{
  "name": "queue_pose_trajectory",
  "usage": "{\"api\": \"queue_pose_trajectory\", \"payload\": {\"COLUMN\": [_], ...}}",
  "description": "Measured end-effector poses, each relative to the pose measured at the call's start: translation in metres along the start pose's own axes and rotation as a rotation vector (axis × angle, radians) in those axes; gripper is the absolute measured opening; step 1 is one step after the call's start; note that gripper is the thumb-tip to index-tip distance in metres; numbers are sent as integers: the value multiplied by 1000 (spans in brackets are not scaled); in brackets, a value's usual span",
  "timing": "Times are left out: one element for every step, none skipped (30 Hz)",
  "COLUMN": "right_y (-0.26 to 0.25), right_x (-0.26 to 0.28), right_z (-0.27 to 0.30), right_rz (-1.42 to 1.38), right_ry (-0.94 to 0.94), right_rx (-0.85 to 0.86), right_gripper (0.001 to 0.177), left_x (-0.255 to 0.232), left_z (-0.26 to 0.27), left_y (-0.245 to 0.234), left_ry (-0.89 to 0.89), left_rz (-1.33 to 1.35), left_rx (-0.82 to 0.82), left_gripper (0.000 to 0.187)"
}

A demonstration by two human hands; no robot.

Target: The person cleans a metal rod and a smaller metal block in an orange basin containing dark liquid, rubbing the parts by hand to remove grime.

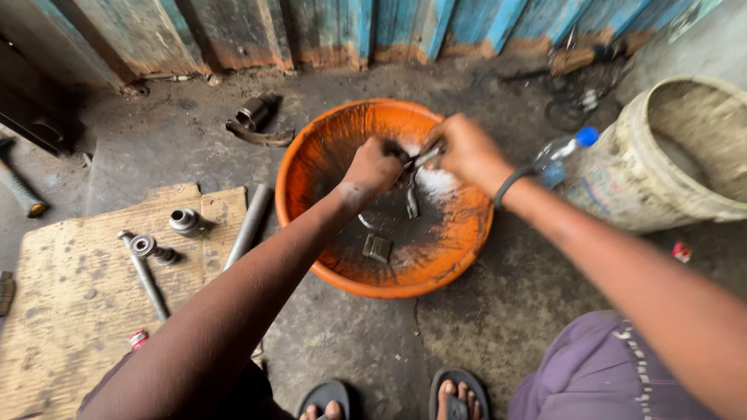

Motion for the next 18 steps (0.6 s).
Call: {"api": "queue_pose_trajectory", "payload": {"right_y": [0, -4, -11, -13, -14, -14, -12, -10, -10, -10, -11, -12, -13, -15, -16, -14, -14, -16], "right_x": [-8, -13, -19, -23, -26, -28, -29, -29, -28, -27, -23, -18, -17, -21, -26, -26, -18, -11], "right_z": [-1, 0, 1, -1, 0, 0, -1, -2, -4, -5, -5, -5, -4, -5, -2, 0, -2, -1], "right_rz": [-16, -94, -154, -151, -169, -187, -186, -172, -156, -154, -116, -77, -76, -48, -22, -22, -41, -59], "right_ry": [0, -53, -103, -103, -93, -83, -78, -59, -43, -41, -111, -181, -177, -60, 62, 71, -67, -205], "right_rx": [0, -7, -16, -17, -33, -50, -51, -42, -37, -44, -79, -112, -117, -90, -58, -58, -95, -130], "right_gripper": [31, 29, 27, 27, 28, 31, 31, 32, 33, 33, 30, 28, 28, 29, 30, 30, 30, 30], "left_x": [-7, -13, -13, -12, -9, -6, -3, 1, 1, 2, 1, -3, -4, -7, -9, -15, -23, -25], "left_z": [0, 1, 1, 3, 7, 8, 7, 6, 5, 5, 3, 1, 1, 1, 3, 6, 6, 4], "left_y": [-2, -6, -6, -6, -4, -3, -5, -5, -2, 1, 5, 11, 16, 19, 22, 23, 22, 21], "left_ry": [96, 192, 194, 259, 320, 317, 278, 240, 245, 229, 216, 225, 199, 172, 169, 258, 355, 359], "left_rz": [-146, -292, -290, -326, -360, -356, -294, -232, -233, -175, -114, -113, -31, 51, 53, -51, -157, -157], "left_rx": [-95, -188, -187, -149, -107, -103, -137, -171, -166, -192, -217, -212, -240, -267, -259, -306, -356, -351], "left_gripper": [20, 20, 20, 18, 16, 16, 18, 22, 22, 20, 18, 18, 16, 17, 17, 21, 25, 25]}}
Point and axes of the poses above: each hand's wrist, its own z-axis away from the middle knuckle, its own y-axis out of the palm, x = y × z, the point moved 4 cm from there along -z, towards the middle knuckle, and after that the axes turned 9 degrees about -z, right-handed, at the moved point
